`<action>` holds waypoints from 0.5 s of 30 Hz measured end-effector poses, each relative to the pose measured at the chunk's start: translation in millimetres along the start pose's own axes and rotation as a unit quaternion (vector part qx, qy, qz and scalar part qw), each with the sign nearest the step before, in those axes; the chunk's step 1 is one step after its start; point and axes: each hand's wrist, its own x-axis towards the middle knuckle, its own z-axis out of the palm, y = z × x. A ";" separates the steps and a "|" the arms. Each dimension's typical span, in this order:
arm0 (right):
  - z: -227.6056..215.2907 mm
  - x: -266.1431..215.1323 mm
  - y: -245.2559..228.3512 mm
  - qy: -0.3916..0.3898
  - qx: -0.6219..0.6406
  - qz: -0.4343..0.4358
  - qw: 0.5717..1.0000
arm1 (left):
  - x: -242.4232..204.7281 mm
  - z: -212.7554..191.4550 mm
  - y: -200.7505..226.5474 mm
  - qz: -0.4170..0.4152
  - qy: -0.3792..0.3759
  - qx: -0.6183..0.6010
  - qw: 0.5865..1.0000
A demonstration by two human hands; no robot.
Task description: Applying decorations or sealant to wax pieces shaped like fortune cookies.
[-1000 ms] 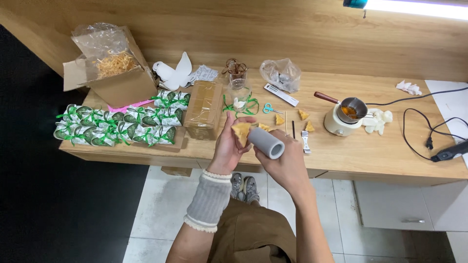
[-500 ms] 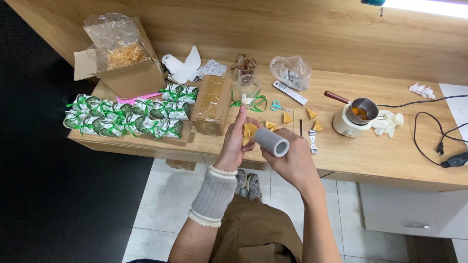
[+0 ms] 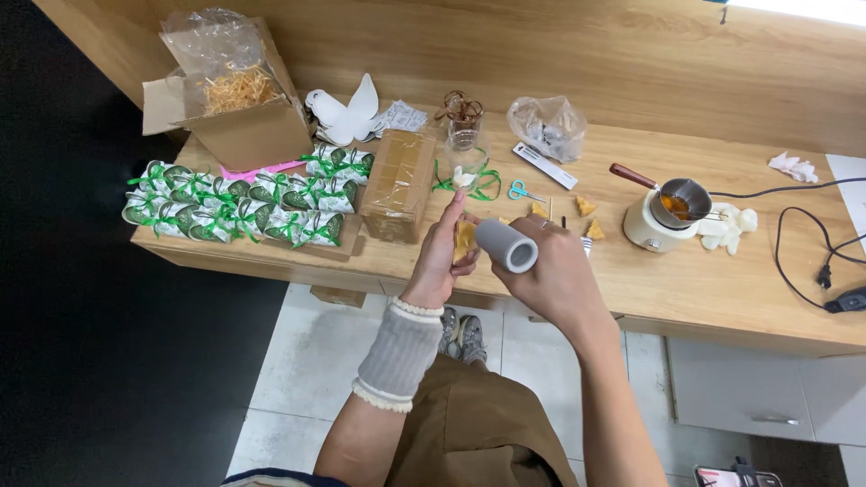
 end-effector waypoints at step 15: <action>-10.3 5.5 1.1 -0.044 -0.053 0.003 0.998 | 11.4 -7.3 -13.0 -0.010 -0.021 -0.006 1.000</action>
